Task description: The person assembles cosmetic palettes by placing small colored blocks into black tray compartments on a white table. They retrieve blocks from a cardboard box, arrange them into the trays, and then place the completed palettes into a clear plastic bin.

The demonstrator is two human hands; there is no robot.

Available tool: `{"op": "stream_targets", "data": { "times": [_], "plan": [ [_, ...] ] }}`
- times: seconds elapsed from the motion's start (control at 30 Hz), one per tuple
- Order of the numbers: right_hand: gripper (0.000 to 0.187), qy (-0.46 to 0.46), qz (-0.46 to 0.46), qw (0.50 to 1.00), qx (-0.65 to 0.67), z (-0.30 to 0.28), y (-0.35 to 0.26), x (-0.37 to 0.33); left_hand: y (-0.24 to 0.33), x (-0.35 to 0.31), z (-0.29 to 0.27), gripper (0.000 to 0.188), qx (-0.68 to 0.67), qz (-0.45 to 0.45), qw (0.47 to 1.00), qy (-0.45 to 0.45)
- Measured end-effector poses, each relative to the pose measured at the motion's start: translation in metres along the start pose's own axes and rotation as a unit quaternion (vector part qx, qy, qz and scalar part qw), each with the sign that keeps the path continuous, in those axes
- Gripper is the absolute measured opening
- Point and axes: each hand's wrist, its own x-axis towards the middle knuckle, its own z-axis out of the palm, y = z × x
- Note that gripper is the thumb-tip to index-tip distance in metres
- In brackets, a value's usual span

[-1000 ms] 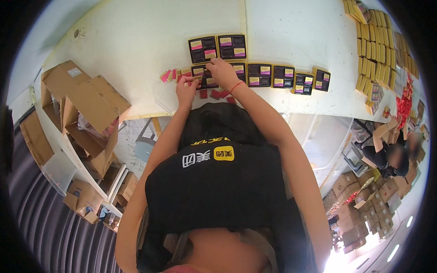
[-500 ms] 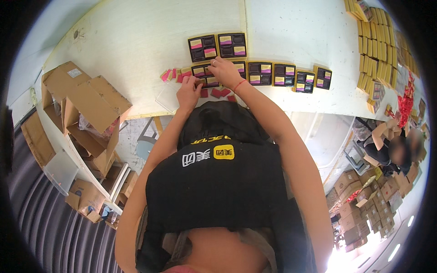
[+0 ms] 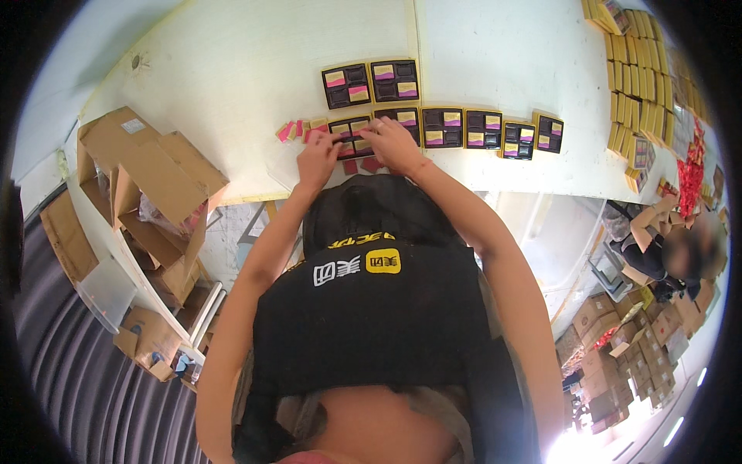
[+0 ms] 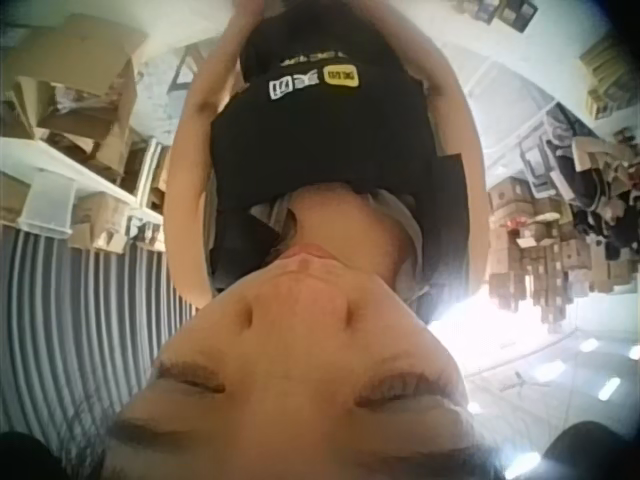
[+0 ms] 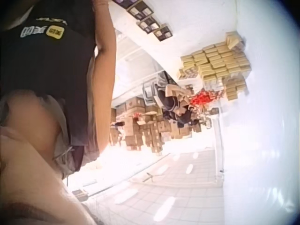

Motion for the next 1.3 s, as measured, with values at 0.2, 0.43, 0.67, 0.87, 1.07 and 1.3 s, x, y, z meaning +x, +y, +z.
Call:
{"op": "stream_targets", "data": {
  "times": [0.2,0.43,0.67,0.87,1.07,1.3],
  "plan": [
    [0.024,-0.123,0.098,0.987,0.035,-0.007,0.003,-0.080,-0.039,0.012,-0.013,0.030,0.036,-0.156,0.980,0.115],
    [0.023,-0.116,0.131,0.983,0.056,0.012,0.002,-0.081,-0.054,0.020,-0.001,0.027,-0.010,-0.158,0.981,0.115],
    [0.014,-0.062,0.288,0.912,0.284,-0.028,0.003,-0.084,-0.017,0.022,-0.040,0.014,-0.578,-0.372,0.726,0.028],
    [0.014,0.113,0.389,0.688,0.602,-0.085,0.024,-0.056,0.033,0.028,-0.032,0.013,-0.669,-0.308,0.667,-0.111],
    [0.038,0.122,0.314,0.691,0.640,-0.131,0.003,-0.016,0.075,0.037,-0.009,0.023,-0.598,-0.235,0.757,-0.117],
    [0.034,0.052,0.316,0.718,0.619,-0.122,0.033,-0.008,0.107,0.062,-0.021,0.018,-0.615,-0.240,0.735,-0.151]
  ]
}}
